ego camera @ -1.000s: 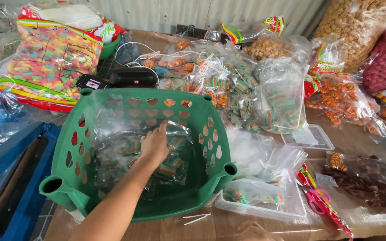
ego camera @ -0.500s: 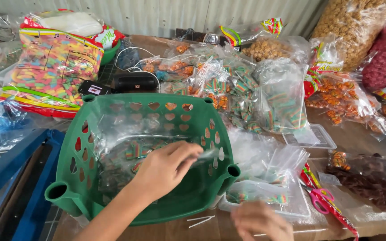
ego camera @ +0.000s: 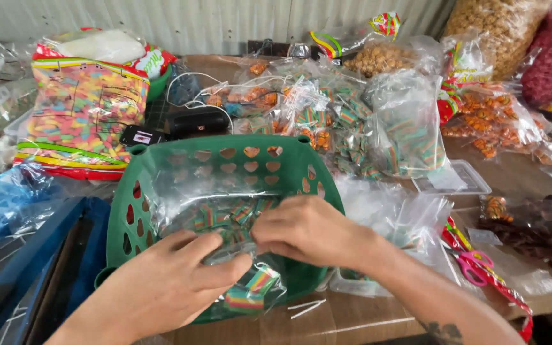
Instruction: A person is manually packaging rainbow-colored candy strips into small clear plastic bags at a fast pace.
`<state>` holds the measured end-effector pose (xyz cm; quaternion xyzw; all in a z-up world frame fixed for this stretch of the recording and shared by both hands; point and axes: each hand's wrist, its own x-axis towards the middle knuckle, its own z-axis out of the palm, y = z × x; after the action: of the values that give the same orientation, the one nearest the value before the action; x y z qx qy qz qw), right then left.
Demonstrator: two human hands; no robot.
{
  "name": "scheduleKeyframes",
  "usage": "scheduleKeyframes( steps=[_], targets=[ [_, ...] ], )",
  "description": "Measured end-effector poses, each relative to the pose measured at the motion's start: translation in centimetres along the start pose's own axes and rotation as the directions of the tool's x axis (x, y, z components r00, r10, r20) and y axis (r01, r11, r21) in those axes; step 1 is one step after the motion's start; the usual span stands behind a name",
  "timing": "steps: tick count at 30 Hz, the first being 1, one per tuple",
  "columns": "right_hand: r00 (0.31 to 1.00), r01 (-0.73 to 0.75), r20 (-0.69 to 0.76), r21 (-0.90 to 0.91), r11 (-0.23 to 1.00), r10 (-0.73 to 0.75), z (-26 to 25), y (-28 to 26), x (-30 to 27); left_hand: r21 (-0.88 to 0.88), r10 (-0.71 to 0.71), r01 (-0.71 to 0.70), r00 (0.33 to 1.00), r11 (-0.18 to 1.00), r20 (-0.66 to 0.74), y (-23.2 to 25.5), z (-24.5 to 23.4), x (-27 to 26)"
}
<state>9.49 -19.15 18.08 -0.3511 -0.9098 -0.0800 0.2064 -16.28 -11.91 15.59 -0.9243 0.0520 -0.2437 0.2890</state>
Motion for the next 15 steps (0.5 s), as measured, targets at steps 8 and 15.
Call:
scheduleKeyframes(
  steps=[8,15],
  targets=[
    [0.892,-0.423,0.182,0.016,0.906,0.413,0.5,3.4,4.5,-0.233,-0.364,0.548,0.761,0.803,0.537,-4.3,-0.2,-1.4],
    [0.168,-0.83,0.503,-0.392,0.397,0.848,11.5,10.4,5.0,-0.376,-0.572,0.727,0.685,0.574,0.451,-4.7,0.0,-3.9]
  ],
)
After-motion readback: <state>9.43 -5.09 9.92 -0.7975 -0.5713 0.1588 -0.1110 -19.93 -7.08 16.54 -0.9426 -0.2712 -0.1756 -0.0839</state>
